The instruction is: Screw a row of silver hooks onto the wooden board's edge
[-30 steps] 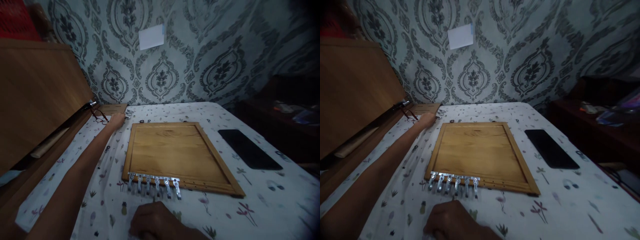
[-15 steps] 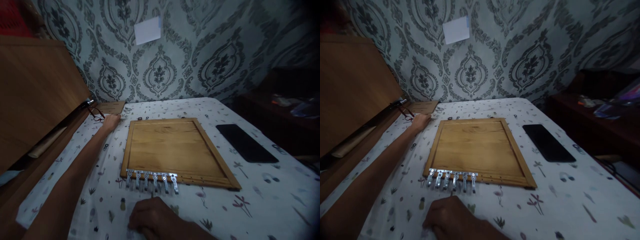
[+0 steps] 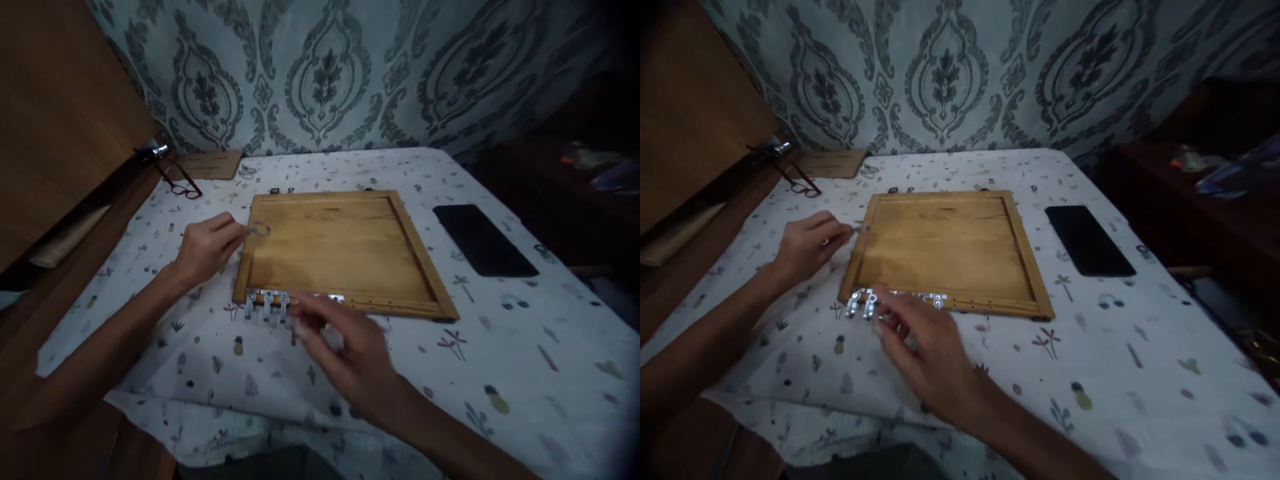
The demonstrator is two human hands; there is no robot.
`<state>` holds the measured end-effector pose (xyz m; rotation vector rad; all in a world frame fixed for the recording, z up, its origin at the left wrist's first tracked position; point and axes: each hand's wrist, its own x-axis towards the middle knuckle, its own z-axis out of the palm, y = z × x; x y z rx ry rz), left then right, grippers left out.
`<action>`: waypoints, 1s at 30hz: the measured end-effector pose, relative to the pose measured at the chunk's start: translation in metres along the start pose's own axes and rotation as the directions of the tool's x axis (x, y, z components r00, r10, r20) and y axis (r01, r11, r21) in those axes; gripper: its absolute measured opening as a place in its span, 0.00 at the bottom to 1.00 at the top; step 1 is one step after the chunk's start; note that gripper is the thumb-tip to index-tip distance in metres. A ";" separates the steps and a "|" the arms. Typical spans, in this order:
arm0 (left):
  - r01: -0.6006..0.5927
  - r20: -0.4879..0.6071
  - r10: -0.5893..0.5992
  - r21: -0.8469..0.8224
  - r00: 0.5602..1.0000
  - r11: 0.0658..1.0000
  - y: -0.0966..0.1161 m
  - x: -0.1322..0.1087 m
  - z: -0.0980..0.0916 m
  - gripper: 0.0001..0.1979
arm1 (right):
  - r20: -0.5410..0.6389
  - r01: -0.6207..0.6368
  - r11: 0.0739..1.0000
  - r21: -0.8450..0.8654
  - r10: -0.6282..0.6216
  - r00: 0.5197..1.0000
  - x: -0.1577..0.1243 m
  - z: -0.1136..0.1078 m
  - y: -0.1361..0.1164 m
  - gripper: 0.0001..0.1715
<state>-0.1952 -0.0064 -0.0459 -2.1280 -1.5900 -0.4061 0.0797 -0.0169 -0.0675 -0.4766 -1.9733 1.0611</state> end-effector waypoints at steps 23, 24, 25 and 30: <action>-0.513 -0.091 0.507 -0.231 0.857 0.826 0.141 -0.045 -0.048 0.06 | 0.287 -0.538 0.600 0.591 0.467 0.836 -0.085 -0.016 -0.022 0.19; -0.514 -0.092 0.508 -0.235 0.856 0.825 0.143 -0.045 -0.047 0.06 | 0.296 -0.540 0.593 0.598 0.463 0.836 -0.086 -0.017 -0.021 0.19; -0.513 -0.097 0.506 -0.239 0.857 0.824 0.144 -0.045 -0.046 0.06 | 0.296 -0.536 0.592 0.602 0.458 0.838 -0.086 -0.017 -0.021 0.19; -0.488 -0.129 0.470 -0.251 0.873 0.836 0.148 -0.045 -0.042 0.07 | 0.159 -0.454 0.741 0.494 0.436 0.886 -0.086 -0.020 -0.021 0.20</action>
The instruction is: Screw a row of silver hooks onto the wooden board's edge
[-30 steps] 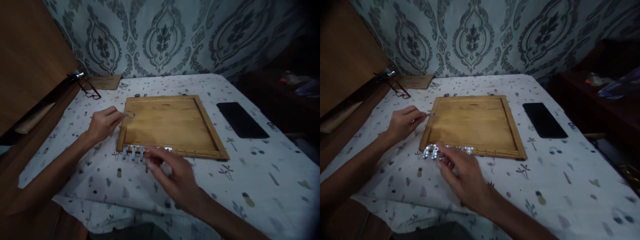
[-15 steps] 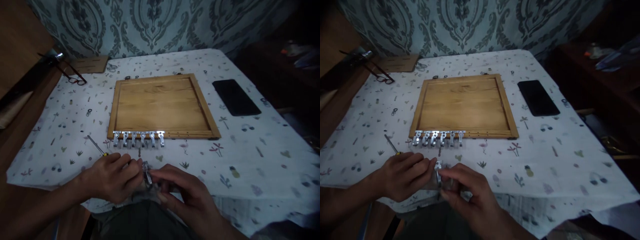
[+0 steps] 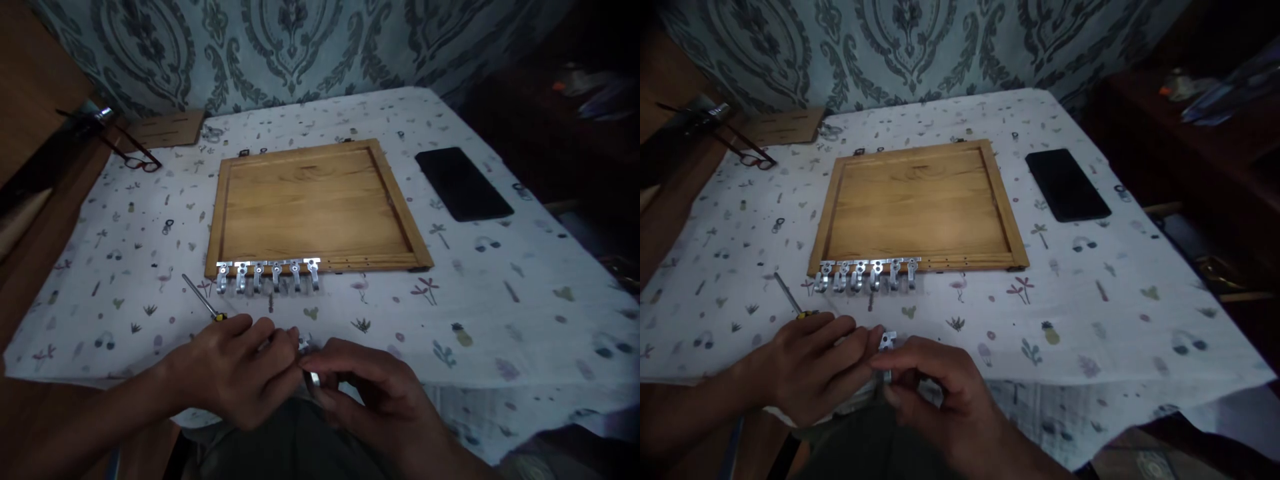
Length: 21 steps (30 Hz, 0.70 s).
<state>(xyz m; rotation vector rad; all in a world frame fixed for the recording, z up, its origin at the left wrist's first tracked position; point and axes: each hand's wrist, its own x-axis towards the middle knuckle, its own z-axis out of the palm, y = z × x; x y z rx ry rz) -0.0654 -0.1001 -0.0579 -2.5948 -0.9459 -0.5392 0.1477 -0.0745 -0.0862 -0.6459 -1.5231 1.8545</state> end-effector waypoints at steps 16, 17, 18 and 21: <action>0.345 0.252 -0.326 -0.032 0.911 0.938 -0.064 0.038 -0.004 0.12 | -0.211 0.037 0.968 -0.247 -0.091 0.973 0.046 -0.044 -0.005 0.05; 0.346 0.290 -0.309 -0.086 0.906 0.934 -0.067 0.043 -0.002 0.13 | -0.198 0.029 0.967 -0.253 -0.081 0.977 0.048 -0.045 -0.004 0.05; 0.348 0.325 -0.293 -0.128 0.899 0.929 -0.071 0.047 0.001 0.13 | -0.186 0.021 0.966 -0.258 -0.071 0.980 0.050 -0.046 -0.003 0.05; 0.382 0.424 -0.264 -0.224 0.866 0.897 -0.080 0.059 0.011 0.14 | -0.164 -0.012 0.965 -0.263 -0.032 0.986 0.054 -0.049 -0.004 0.06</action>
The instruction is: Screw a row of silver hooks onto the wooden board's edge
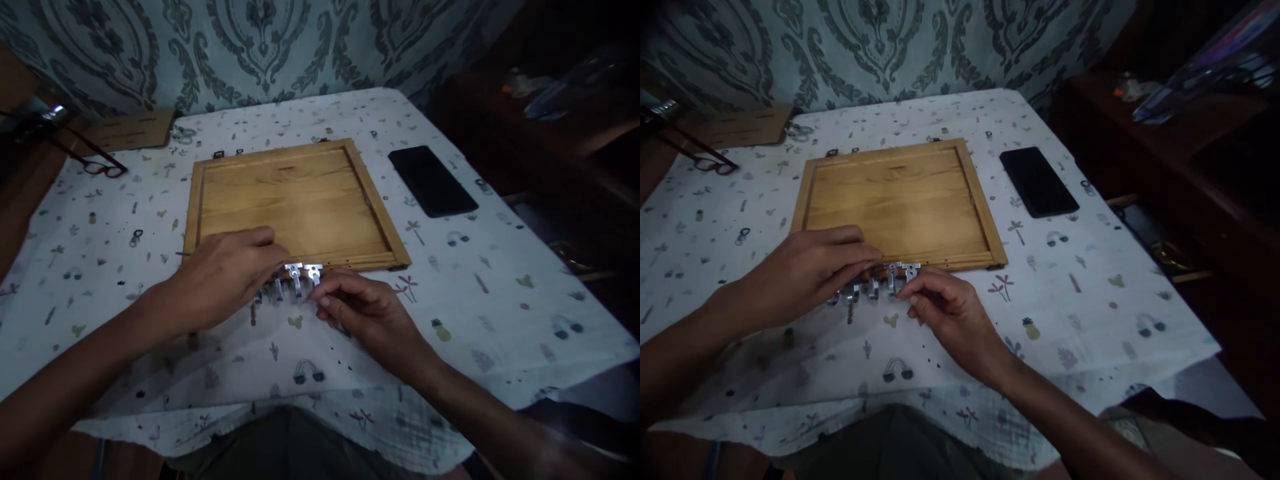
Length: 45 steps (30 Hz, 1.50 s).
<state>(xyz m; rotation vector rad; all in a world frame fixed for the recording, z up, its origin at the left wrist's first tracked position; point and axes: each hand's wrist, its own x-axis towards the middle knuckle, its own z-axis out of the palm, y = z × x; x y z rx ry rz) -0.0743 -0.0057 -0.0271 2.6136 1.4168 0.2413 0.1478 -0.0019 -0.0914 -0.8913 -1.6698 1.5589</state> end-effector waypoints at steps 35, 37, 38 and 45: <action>0.120 0.226 -0.036 -0.373 0.973 0.920 -0.009 0.061 0.024 0.12 | 0.063 -0.025 0.999 -0.029 0.026 0.998 0.004 -0.005 0.001 0.08; 0.129 0.239 -0.035 -0.390 0.970 0.912 -0.010 0.062 0.024 0.11 | 0.012 -0.012 0.997 -0.078 0.013 1.000 0.001 -0.002 0.001 0.07; 0.131 0.243 -0.034 -0.394 0.969 0.910 -0.010 0.062 0.024 0.11 | -0.015 0.004 0.993 -0.118 -0.006 1.000 -0.001 0.000 0.001 0.06; 0.149 0.272 -0.042 -0.387 0.961 0.910 -0.009 0.065 0.022 0.11 | -0.063 0.128 0.956 -0.263 -0.149 0.987 -0.008 0.007 0.005 0.09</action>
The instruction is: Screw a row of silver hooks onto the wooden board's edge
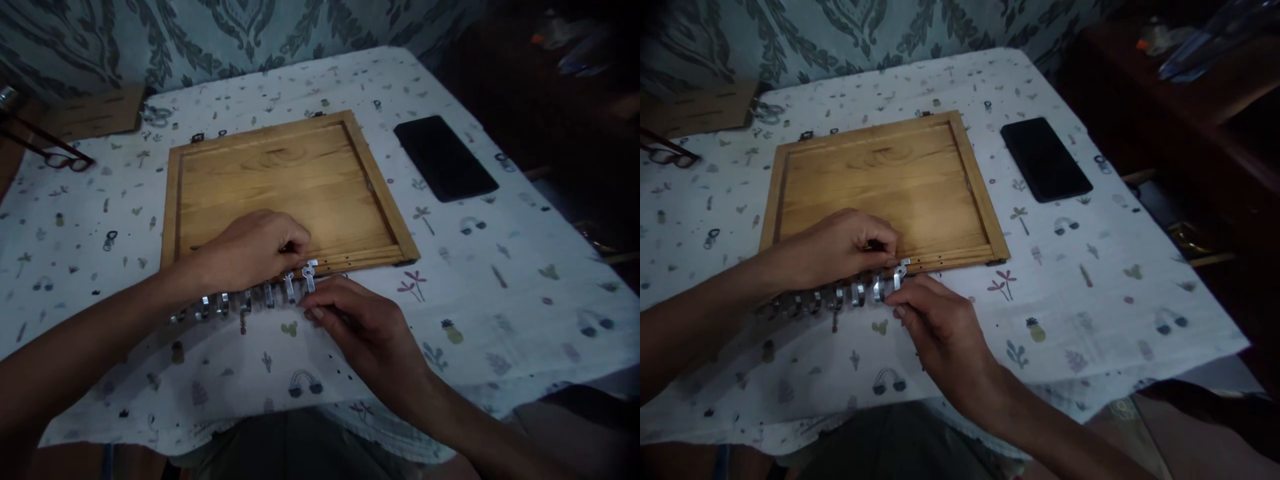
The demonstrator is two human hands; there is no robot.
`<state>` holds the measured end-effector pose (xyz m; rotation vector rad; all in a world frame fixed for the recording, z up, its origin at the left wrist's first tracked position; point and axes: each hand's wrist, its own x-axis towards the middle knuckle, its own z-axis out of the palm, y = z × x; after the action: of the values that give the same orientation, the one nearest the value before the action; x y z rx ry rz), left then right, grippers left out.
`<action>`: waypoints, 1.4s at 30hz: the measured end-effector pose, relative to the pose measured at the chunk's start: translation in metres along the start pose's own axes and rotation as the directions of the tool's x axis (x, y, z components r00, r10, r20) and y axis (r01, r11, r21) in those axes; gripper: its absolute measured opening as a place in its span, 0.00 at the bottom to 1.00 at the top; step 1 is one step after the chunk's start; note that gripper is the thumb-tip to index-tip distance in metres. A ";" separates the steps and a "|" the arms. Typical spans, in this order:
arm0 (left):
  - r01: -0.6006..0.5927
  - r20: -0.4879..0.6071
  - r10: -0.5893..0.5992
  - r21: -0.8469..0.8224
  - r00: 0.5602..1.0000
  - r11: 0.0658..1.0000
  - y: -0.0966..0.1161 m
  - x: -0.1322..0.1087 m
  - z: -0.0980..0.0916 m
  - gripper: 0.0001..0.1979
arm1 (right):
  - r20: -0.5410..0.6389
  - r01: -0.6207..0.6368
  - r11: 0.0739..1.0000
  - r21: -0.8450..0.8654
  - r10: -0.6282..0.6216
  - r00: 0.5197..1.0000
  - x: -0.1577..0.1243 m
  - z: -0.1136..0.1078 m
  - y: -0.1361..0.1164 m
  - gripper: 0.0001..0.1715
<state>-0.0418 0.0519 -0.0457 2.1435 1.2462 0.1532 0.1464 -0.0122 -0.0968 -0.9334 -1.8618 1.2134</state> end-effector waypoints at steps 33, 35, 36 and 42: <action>0.117 -0.001 -0.117 -0.014 0.993 0.993 0.009 -0.006 0.004 0.09 | 0.126 0.008 1.000 0.018 -0.010 0.992 0.012 -0.014 0.000 0.11; 0.116 0.003 -0.116 -0.013 0.993 0.993 0.010 -0.005 0.004 0.11 | 0.127 -0.010 1.000 0.018 0.007 0.992 0.012 -0.013 -0.001 0.10; 0.112 0.003 -0.112 -0.005 0.994 0.994 0.010 -0.004 0.004 0.11 | 0.124 -0.021 1.000 0.017 0.019 0.992 0.011 -0.013 0.000 0.10; 0.117 -0.018 -0.117 0.011 0.993 0.993 0.011 -0.004 0.005 0.09 | -0.073 0.137 0.963 -0.233 -0.158 0.985 0.005 -0.021 0.003 0.15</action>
<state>-0.0342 0.0425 -0.0419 2.0772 1.3818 0.1141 0.1629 0.0017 -0.0925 -0.9351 -1.9874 0.8672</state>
